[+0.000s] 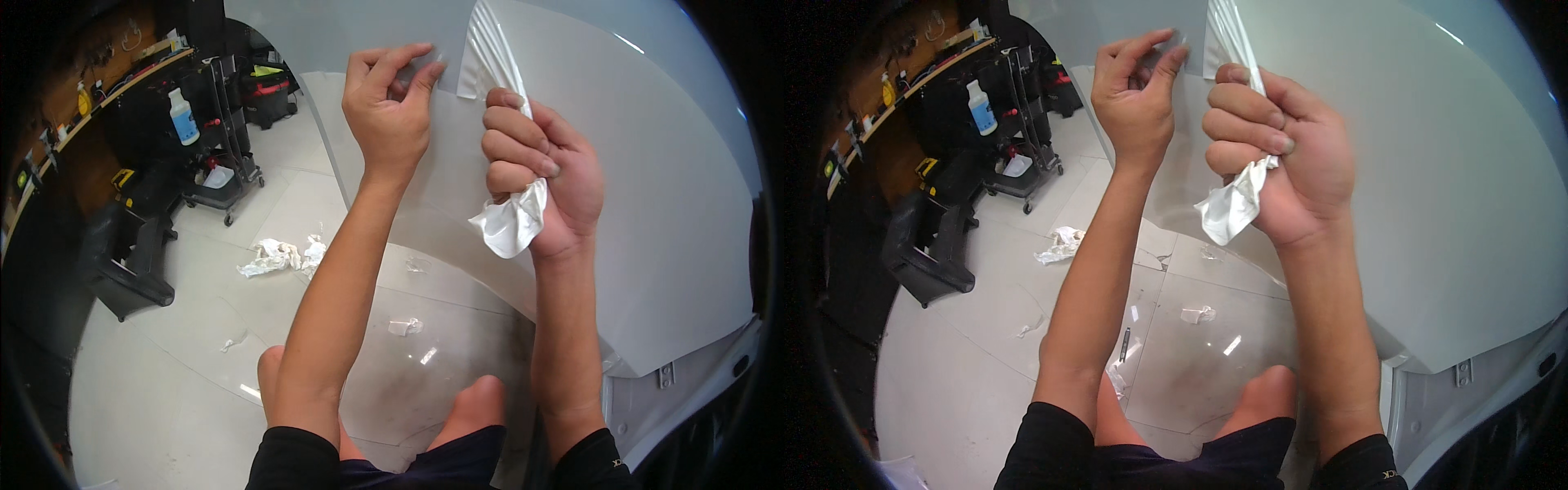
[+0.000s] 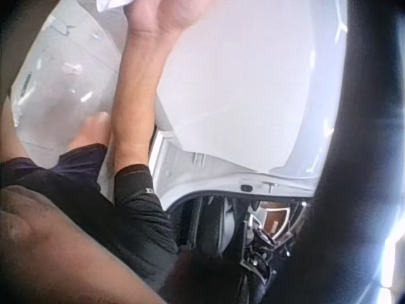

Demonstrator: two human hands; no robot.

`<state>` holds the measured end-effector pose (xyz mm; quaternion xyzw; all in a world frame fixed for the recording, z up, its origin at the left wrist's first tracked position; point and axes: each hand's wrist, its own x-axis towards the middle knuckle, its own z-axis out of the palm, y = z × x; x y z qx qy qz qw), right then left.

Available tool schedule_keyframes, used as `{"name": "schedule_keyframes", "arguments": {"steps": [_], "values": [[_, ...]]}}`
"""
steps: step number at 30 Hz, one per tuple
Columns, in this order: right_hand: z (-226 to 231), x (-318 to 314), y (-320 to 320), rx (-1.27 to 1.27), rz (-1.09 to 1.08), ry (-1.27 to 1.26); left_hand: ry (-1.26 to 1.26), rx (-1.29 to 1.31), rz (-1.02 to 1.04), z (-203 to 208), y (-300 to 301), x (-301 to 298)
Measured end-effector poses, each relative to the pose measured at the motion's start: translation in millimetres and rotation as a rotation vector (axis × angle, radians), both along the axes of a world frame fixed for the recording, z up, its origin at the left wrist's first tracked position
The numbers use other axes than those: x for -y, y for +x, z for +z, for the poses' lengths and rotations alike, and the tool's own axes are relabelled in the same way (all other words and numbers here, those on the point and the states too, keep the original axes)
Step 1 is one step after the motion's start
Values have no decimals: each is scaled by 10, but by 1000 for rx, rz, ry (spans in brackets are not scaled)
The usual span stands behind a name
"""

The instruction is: The person removes a white vinyl wrap from a car door panel by hand, peeling it back in sections and using a utility knife to trim the edges. The person works on the curved surface of the door, carefully separating the film from the paint.

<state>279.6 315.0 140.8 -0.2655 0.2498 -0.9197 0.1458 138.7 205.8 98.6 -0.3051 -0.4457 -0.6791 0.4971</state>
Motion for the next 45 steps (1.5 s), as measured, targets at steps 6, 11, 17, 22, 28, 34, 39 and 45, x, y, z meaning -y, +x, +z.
{"name": "schedule_keyframes", "arguments": {"steps": [6, 11, 17, 22, 28, 34, 39, 45], "values": [[-35, 11, 8, -20, -25, -8, -18, -31, 58, -6, 26, -41], [-76, -54, -36, -33, 0, 7, -36, -24, 21, 2, 4, -37], [-107, -105, -57, -30, -6, 18, -50, 4, -1, 17, 39, -36], [-144, -109, -109, -41, 25, -3, -88, -7, 24, 30, -7, 7], [-158, -114, -128, -45, 36, -20, -125, 46, -48, 81, 24, 46], [-167, -105, -139, -43, 29, -24, -135, 28, -58, 81, -6, 66], [-177, -90, -144, -41, 23, -35, -147, 15, -20, 91, -10, 76], [-189, -119, -157, -34, 51, -56, -139, 50, -82, 96, 4, 64]]}}
